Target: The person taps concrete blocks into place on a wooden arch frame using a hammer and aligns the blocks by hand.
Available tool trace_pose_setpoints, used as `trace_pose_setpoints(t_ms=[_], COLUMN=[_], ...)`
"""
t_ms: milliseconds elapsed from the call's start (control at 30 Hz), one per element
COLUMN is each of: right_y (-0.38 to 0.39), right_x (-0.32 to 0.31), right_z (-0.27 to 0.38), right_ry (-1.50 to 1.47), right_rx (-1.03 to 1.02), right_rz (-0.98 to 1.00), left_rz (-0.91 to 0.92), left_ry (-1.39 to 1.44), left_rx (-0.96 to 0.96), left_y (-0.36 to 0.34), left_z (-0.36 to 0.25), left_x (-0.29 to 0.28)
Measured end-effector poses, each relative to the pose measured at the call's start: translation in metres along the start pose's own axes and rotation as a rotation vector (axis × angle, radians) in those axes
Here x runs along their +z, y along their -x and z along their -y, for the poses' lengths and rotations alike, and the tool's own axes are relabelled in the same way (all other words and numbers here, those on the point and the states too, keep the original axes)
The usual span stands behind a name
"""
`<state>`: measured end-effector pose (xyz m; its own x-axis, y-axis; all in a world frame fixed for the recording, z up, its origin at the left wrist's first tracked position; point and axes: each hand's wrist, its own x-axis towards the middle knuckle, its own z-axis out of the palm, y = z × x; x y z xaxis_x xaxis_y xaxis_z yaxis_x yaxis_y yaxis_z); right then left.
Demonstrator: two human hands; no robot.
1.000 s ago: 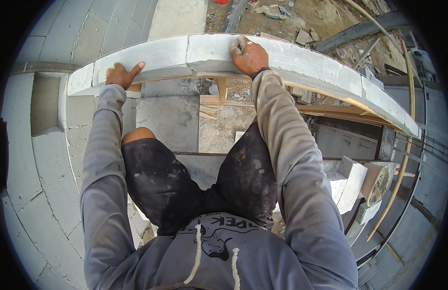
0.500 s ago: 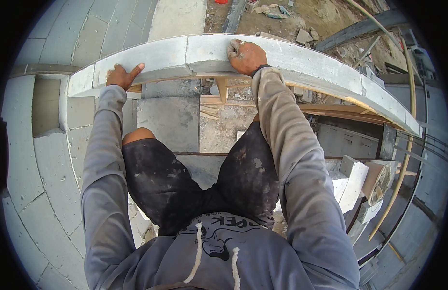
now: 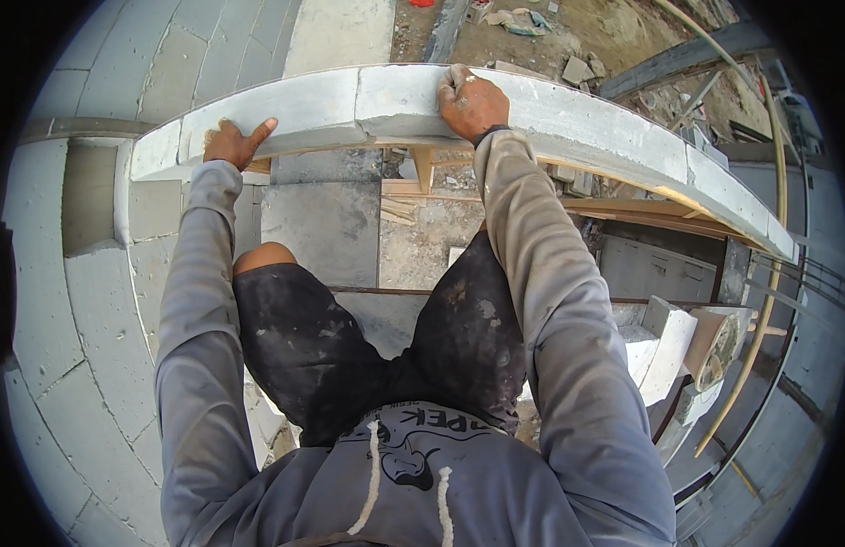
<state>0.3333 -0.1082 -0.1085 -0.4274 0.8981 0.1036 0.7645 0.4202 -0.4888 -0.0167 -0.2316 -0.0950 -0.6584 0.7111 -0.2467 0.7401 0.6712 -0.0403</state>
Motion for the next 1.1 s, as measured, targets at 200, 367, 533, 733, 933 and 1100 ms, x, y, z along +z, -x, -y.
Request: trace_pose_setpoints(t_ms=[200,367,533,733,933,1100], right_y=[0.000,0.001,0.006,0.005,0.000,0.001], right_x=[0.003,-0.001,-0.010,-0.008,-0.004,-0.007], right_z=[-0.003,-0.002,-0.002,0.001,0.005,0.001], right_ry=[-0.005,0.017,-0.019,-0.221,-0.021,0.030], right_rx=[-0.036,-0.049,-0.135,0.042,0.017,-0.097], right_rz=[-0.061,0.044,0.132,0.029,0.012,0.095], left_rz=[0.005,0.143,-0.047,0.068,0.012,0.073], left_ry=[0.021,0.109,-0.007,0.058,0.002,0.042], left_rx=[0.018,0.019,0.041,0.016,0.013,0.029], left_y=[-0.001,0.000,0.007,0.004,0.003,0.002], left_z=[0.000,0.001,-0.003,-0.001,-0.003,-0.002], left_x=[0.000,-0.007,-0.006,-0.008,-0.003,-0.003])
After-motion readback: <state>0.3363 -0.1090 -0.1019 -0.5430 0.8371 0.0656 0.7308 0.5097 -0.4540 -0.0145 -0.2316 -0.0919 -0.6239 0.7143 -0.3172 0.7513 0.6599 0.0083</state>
